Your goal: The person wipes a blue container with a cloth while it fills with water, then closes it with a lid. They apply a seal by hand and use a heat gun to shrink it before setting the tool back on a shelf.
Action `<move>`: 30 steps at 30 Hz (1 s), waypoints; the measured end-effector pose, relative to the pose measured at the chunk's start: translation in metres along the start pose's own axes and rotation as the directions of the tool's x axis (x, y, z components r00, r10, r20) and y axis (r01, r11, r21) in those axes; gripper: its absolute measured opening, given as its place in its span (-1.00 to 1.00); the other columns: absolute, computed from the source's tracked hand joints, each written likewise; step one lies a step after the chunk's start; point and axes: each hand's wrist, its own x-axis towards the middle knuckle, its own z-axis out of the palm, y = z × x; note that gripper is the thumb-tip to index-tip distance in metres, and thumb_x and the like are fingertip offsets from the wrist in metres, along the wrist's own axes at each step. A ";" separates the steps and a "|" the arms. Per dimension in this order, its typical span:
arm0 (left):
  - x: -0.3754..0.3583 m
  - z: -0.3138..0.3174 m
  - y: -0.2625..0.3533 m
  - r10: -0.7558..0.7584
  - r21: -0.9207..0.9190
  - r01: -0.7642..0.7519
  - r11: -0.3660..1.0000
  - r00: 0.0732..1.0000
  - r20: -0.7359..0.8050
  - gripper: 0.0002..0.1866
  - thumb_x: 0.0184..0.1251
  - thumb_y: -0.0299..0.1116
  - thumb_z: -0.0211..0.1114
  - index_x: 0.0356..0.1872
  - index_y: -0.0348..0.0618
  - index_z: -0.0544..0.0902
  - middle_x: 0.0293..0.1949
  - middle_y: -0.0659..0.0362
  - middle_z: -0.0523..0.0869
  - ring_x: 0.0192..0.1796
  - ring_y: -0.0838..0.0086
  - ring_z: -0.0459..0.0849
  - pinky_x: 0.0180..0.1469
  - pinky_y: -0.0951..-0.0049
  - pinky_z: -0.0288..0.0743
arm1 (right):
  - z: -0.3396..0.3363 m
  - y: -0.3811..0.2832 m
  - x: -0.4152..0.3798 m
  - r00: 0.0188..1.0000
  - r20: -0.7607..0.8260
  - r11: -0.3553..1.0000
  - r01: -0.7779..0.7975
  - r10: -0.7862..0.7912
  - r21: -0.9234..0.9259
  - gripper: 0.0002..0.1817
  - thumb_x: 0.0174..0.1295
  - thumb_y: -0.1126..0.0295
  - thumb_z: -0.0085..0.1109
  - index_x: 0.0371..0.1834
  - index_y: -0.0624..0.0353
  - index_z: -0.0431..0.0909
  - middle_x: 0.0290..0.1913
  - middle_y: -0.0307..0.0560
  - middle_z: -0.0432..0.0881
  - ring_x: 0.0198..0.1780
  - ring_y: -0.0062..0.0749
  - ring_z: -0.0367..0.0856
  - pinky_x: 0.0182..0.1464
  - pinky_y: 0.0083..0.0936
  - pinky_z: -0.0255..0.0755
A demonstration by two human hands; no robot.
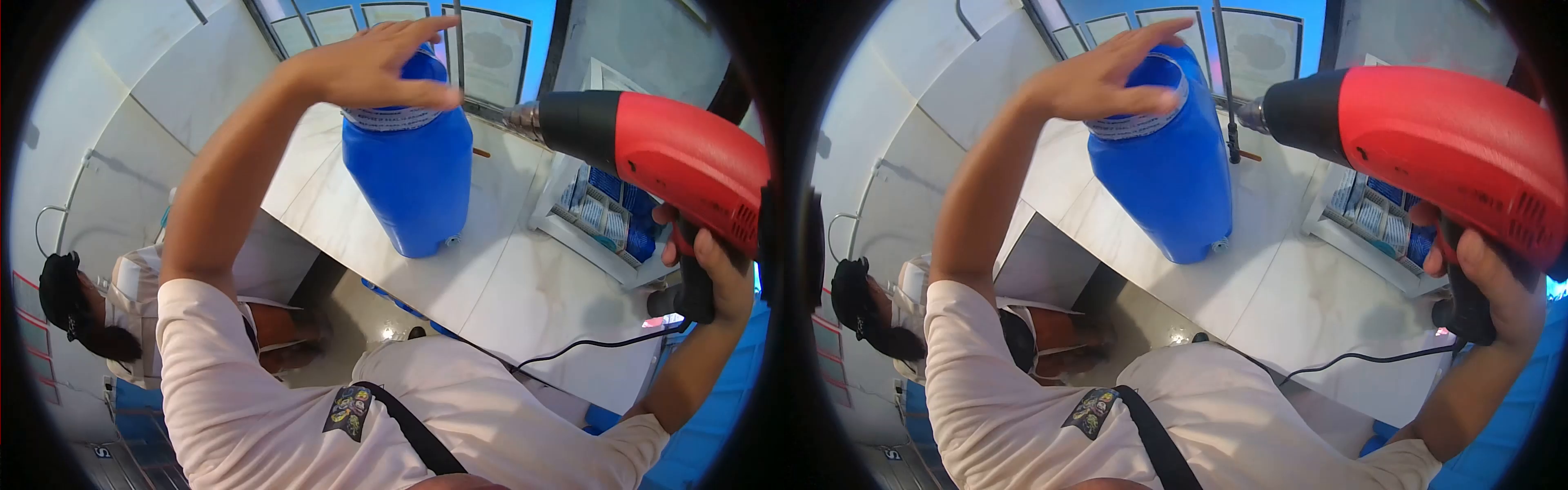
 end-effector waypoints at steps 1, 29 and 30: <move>-0.006 -0.005 -0.004 0.020 0.038 -0.022 0.999 0.999 0.041 0.13 0.24 0.57 0.15 0.64 -0.03 0.16 0.40 -0.11 0.49 0.43 -0.02 0.50 0.44 -0.01 0.44 | -0.004 0.005 -0.005 1.000 -0.020 1.000 0.001 -0.001 0.001 -0.32 0.19 0.16 0.50 0.27 0.37 0.54 -0.02 0.21 0.72 -0.32 -0.40 0.67 -0.25 -0.50 0.58; -0.050 -0.006 -0.051 0.224 0.141 -0.189 0.972 0.927 -0.300 0.08 0.04 0.23 0.61 0.51 -0.13 0.34 0.06 0.07 0.69 0.22 0.19 0.62 0.35 0.15 0.43 | -0.026 0.051 -0.046 0.983 -0.154 0.991 0.114 -0.101 0.075 -0.19 0.26 0.00 0.43 0.32 0.50 0.43 -0.03 0.38 0.68 -0.36 -0.26 0.68 -0.39 -0.50 0.55; -0.062 -0.007 -0.071 0.182 0.130 -0.147 0.981 0.929 -0.323 0.17 -0.06 0.20 0.68 0.55 -0.12 0.30 0.14 0.03 0.67 0.30 0.15 0.58 0.40 0.12 0.38 | -0.027 0.051 -0.048 0.981 -0.159 0.990 0.121 -0.108 0.076 -0.19 0.26 -0.01 0.43 0.32 0.49 0.43 -0.04 0.39 0.68 -0.36 -0.25 0.69 -0.39 -0.51 0.56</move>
